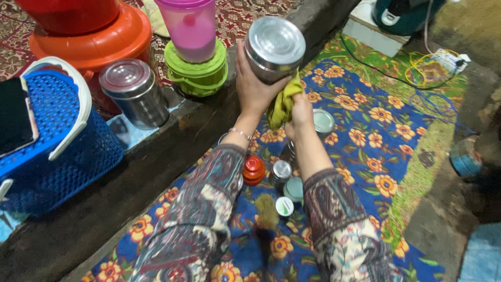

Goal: The person sits on a floral mat and wipes several metal and plastic containers with a yellow cloth. They open a pink plastic container, wipe its interior and exterior, then wipe multiple metal tins and place them on a raised ledge.

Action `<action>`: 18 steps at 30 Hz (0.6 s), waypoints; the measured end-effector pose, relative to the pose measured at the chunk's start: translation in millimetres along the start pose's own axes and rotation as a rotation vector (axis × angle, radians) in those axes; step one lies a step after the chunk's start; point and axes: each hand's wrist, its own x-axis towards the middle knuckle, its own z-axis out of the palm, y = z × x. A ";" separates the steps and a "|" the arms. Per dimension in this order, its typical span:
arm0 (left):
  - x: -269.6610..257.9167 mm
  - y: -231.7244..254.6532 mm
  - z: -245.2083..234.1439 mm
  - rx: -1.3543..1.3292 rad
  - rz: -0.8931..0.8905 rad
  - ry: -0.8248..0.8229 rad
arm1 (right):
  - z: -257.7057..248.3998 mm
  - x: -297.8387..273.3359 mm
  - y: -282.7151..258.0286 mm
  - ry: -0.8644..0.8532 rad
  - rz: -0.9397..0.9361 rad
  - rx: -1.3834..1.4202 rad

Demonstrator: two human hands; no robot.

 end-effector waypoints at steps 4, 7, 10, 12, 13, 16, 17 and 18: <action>24.8 -46.2 35.3 -0.029 -0.052 0.052 | -4.8 73.5 16.0 -0.062 -0.026 -0.006; 39.0 -76.1 48.3 -0.056 -0.072 0.099 | 7.9 115.0 28.4 -0.065 0.002 -0.011; 45.9 -99.1 60.9 -0.016 -0.059 0.118 | 12.5 137.2 40.3 -0.067 0.015 -0.026; 47.3 -112.4 67.2 -0.008 -0.095 0.116 | 12.3 148.4 48.2 -0.021 0.061 -0.013; 48.0 -117.9 70.2 -0.022 -0.135 0.110 | 12.3 154.9 51.6 -0.018 0.061 -0.034; 50.0 -127.3 81.3 -0.017 -0.182 0.105 | 4.4 171.8 55.0 -0.006 0.054 -0.085; 50.1 -128.0 85.1 -0.006 -0.187 0.105 | 0.6 176.3 54.9 -0.007 0.054 -0.092; 51.7 -129.0 87.2 0.015 -0.202 0.113 | -0.5 181.3 56.4 -0.012 0.055 -0.096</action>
